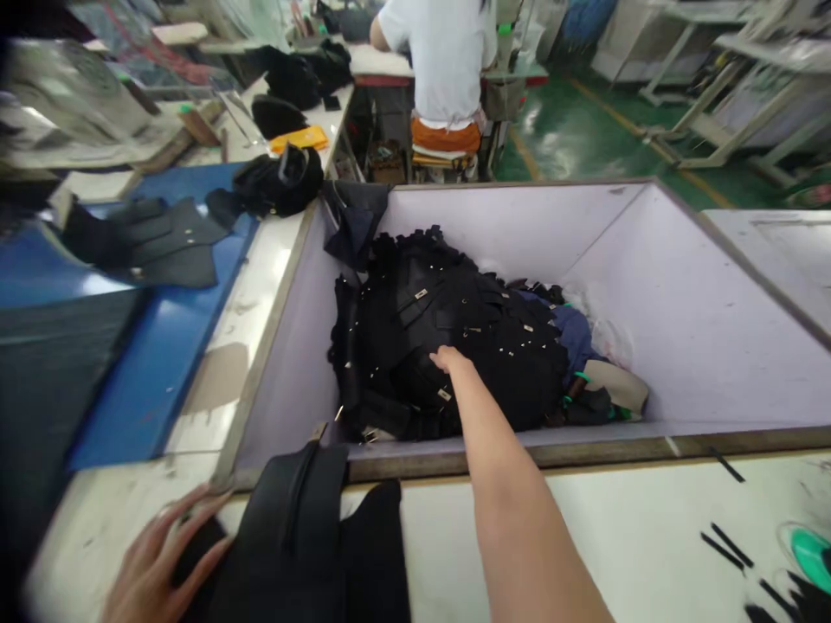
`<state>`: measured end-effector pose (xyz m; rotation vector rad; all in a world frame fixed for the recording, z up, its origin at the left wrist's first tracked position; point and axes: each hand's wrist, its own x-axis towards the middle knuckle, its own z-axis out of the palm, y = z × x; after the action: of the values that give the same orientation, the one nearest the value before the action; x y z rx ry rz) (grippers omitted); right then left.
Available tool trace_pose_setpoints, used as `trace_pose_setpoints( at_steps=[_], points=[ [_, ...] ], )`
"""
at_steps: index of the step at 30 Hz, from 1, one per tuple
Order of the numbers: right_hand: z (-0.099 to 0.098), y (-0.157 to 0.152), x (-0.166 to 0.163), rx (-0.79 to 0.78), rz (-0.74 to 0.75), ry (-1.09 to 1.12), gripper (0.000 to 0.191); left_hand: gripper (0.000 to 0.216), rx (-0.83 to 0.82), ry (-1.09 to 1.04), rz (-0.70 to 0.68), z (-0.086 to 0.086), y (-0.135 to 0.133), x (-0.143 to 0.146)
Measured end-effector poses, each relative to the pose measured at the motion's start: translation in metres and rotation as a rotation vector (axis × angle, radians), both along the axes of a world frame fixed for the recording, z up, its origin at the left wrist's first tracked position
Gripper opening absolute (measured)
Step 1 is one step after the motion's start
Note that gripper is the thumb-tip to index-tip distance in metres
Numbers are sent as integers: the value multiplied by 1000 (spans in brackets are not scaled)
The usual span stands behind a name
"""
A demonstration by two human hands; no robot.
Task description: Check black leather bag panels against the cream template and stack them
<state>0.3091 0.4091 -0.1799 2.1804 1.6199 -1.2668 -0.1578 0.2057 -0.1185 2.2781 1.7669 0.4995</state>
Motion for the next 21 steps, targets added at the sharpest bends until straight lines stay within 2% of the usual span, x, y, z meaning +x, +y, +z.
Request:
trace_pose_setpoints(
  at_steps=[3,5,6,7,8,9,11,14,16,17,19,21],
  points=[
    [65,-47,-35,50,3,184,58,56,8,-11,69,19,-9,1],
    [104,-108,-60,139,-21,233,54,55,23,-57,101,24,-9,4],
    [119,-144,-72,297,-119,208,48,52,24,-84,107,26,-9,4],
    [129,-180,-85,404,-241,144,41,47,18,-115,109,27,-9,5],
    [134,-215,-98,400,-352,65,33,43,14,-150,110,29,-10,6],
    [136,-247,-110,357,-397,58,26,40,9,-191,114,30,-10,6],
    [132,-294,-132,291,-416,34,25,36,-6,-296,135,33,-12,5],
    [129,-330,-157,180,-425,69,30,36,-58,-432,161,38,-13,-1],
    [140,-342,-165,101,-435,168,17,41,-106,-491,153,43,-11,-9],
    [152,-347,-167,110,-426,228,16,45,-136,-518,143,45,-10,-14],
    [184,-363,-167,239,-421,416,28,54,-211,-585,125,52,-9,-24],
    [222,-386,-165,332,-522,753,32,63,-288,-654,107,59,-13,-34]
  ],
)
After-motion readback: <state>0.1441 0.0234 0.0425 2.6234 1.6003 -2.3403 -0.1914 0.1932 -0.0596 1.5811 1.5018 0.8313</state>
